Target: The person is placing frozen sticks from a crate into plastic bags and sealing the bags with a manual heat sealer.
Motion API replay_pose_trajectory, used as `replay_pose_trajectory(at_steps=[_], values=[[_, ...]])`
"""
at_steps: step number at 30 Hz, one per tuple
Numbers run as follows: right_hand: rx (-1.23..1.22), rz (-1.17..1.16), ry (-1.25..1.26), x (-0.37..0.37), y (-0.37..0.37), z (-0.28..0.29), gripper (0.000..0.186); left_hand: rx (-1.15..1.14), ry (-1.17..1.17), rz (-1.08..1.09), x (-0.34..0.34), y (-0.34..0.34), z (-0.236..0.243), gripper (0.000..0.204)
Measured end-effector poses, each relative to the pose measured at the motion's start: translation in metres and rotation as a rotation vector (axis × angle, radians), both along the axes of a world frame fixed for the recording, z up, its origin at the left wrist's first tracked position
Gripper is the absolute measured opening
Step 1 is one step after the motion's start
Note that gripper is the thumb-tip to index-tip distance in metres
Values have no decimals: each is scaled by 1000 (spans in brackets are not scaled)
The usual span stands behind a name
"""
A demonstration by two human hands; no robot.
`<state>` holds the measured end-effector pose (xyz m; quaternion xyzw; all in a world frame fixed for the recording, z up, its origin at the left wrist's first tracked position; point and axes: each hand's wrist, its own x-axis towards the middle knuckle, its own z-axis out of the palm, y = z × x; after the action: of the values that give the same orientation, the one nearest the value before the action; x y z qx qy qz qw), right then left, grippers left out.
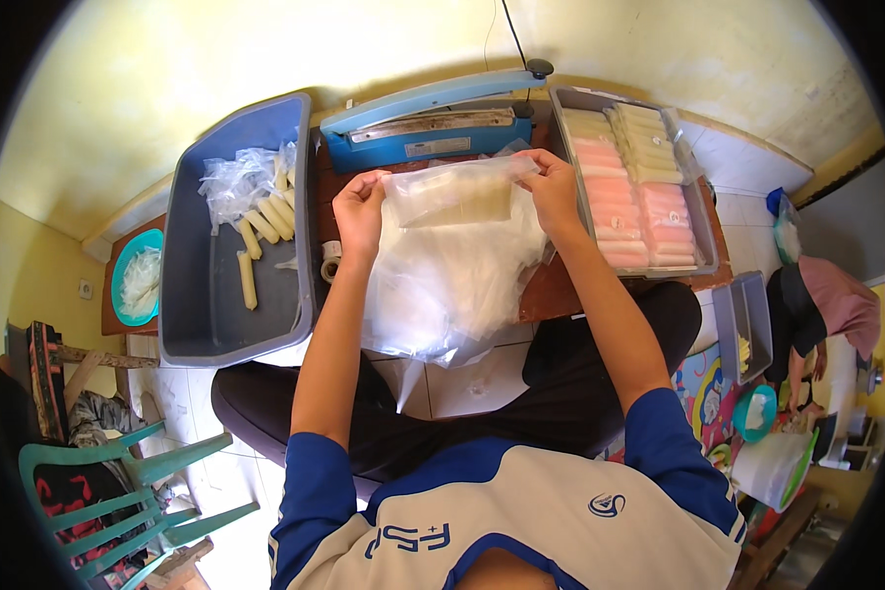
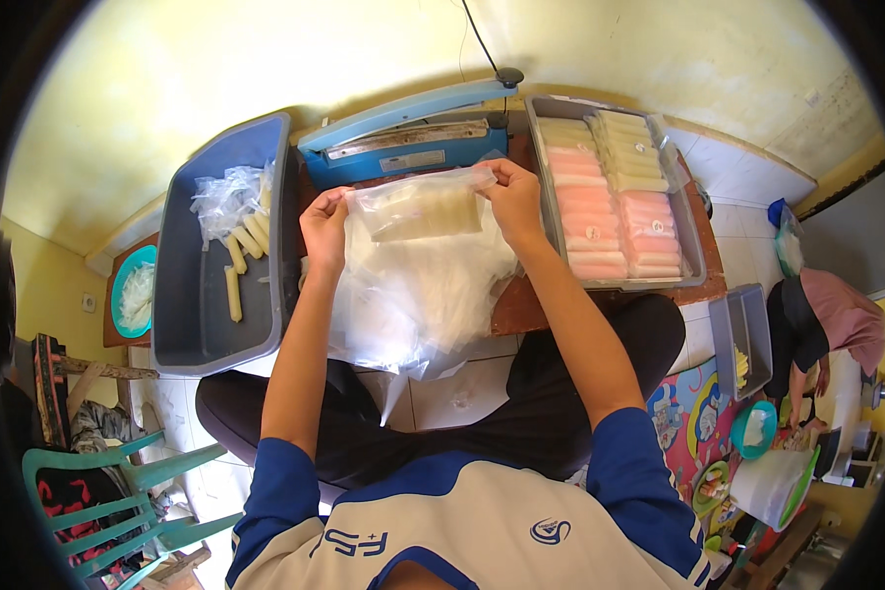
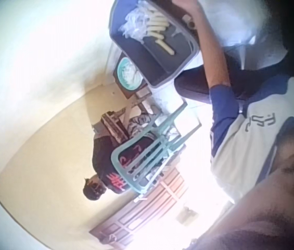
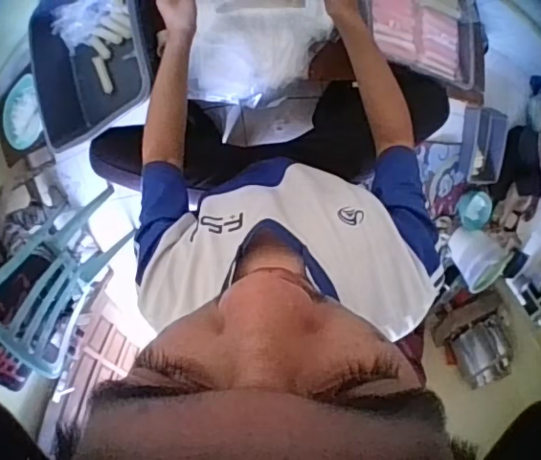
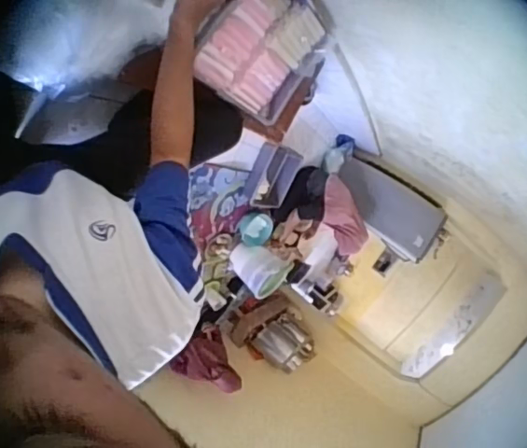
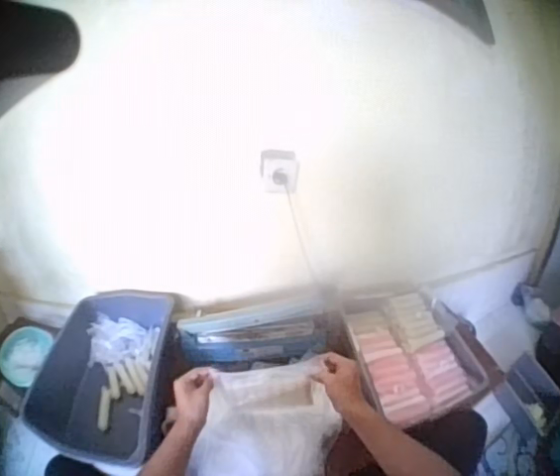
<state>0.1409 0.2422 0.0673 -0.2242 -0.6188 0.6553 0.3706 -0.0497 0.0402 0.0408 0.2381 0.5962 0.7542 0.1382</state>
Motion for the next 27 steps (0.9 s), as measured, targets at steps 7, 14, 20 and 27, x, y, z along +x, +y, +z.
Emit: replay_pose_trajectory(at_steps=[7,14,20,27], values=[[-78,48,35,3,-2,-11,10,75,-82,-97,1,-6,-5,7],[-28,70,32,4,-3,-26,12,54,-131,-110,0,-9,-8,16],[178,-31,-89,0,2,-28,13,-156,-73,-115,-2,-9,-5,18],[138,-26,-178,-7,0,-16,7,-54,-110,-29,1,4,-6,17]])
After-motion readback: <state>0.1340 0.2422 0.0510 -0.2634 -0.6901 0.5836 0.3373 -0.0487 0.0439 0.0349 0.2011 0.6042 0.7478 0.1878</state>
